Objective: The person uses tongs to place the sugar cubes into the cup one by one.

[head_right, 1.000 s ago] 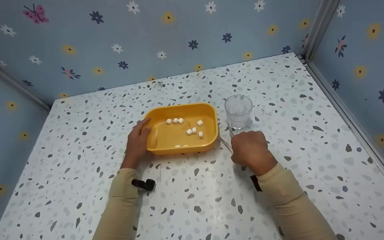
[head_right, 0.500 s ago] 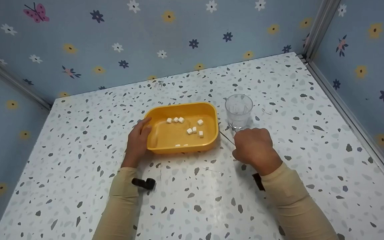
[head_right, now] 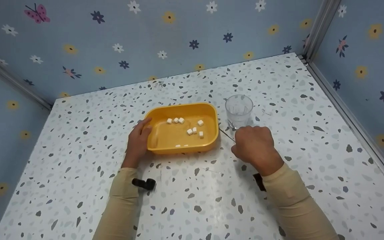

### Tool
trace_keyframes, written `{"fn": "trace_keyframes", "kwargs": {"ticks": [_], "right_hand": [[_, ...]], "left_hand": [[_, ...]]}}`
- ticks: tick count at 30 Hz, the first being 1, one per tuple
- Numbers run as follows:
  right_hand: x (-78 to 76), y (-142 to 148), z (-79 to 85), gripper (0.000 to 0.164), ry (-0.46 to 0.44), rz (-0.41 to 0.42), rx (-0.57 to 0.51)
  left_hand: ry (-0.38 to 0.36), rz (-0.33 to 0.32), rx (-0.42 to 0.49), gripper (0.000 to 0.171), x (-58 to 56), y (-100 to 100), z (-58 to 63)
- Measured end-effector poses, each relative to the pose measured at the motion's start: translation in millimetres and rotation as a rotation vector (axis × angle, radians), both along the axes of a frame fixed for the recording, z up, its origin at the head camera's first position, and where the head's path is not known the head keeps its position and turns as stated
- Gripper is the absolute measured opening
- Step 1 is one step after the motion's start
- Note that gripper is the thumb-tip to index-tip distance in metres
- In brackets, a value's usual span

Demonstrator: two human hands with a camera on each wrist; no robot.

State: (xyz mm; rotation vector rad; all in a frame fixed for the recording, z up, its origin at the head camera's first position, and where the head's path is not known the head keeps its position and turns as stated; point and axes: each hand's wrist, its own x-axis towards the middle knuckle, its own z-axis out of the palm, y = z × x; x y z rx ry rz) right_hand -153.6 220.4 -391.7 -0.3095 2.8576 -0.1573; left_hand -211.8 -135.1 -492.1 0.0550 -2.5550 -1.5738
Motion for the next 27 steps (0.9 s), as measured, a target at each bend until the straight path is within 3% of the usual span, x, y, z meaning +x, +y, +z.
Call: {"fn": "trace_keyframes", "kwargs": {"ticks": [14,27], "right_hand": [[-1.6,-2.0,-3.7,0.023,0.128,-0.008,-0.03],[2.2,0.0,0.5,0.022,0.183,-0.007,-0.022]], "left_hand": [[0.009,0.002,-0.009,0.043,-1.1,-0.6,-1.0],[0.003,0.007,-0.025,0.044,-1.5,-0.5,-1.7]]}}
